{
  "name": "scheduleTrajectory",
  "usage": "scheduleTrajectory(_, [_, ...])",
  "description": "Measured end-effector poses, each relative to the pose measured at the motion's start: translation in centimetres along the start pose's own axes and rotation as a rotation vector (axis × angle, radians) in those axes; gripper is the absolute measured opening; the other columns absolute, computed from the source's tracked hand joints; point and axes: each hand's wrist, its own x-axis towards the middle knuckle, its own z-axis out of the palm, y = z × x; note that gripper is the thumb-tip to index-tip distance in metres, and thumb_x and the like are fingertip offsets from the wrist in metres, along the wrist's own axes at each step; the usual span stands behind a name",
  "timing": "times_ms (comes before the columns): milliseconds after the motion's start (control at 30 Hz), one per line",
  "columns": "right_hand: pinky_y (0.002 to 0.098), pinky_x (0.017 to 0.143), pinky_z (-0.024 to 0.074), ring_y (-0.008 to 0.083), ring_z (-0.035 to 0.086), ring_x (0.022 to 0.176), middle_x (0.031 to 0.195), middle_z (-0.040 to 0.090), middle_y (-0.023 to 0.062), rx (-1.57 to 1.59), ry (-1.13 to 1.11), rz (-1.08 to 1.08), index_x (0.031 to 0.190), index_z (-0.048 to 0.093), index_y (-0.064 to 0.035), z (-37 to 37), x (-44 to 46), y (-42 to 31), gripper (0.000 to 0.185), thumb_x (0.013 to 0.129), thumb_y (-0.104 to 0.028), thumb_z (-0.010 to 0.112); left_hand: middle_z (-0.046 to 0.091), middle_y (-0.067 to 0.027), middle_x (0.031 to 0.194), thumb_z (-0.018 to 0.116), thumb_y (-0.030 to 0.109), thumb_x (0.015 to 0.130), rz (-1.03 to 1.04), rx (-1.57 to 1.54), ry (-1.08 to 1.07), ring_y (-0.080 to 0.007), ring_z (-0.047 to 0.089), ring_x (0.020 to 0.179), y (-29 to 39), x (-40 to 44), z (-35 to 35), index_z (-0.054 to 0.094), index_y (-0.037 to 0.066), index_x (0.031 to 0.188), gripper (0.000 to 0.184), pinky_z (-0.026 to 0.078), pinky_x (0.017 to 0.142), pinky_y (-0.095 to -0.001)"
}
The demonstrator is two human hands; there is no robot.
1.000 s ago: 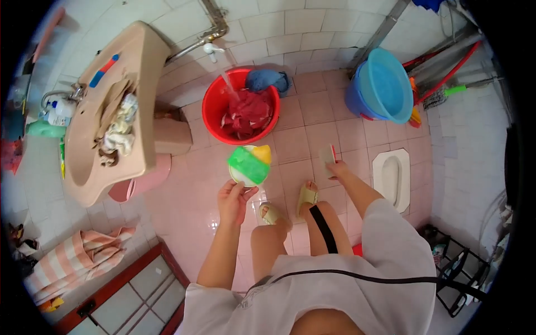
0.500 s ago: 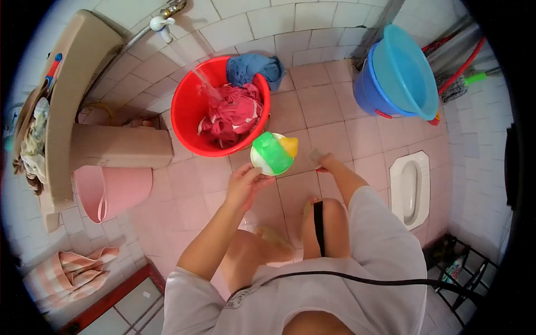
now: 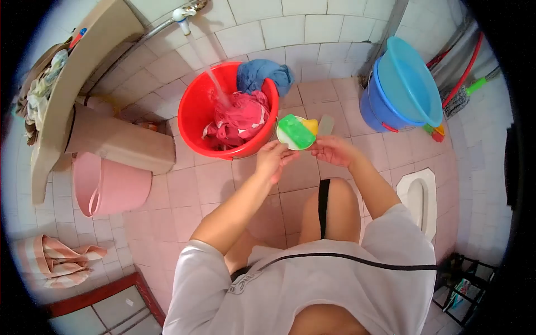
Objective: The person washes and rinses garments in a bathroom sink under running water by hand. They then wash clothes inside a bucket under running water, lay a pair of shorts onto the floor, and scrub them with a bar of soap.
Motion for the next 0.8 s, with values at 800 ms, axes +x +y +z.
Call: scheduleTrajectory(800, [0.021, 0.055, 0.0473, 0.0116, 0.055, 0.058, 0.07, 0.055, 0.0032, -0.014, 0.453, 0.06, 0.091, 0.053, -0.0027, -18.1, 3.3, 11.5, 0.016, 0.078, -0.009, 0.06, 0.059, -0.0064, 0.084, 0.059, 0.01, 0.08, 0.62, 1.21, 0.358, -0.0143, 0.057, 0.073, 3.4, -2.3, -2.9, 0.057, 0.001, 0.1, 0.022, 0.047, 0.064, -0.0274])
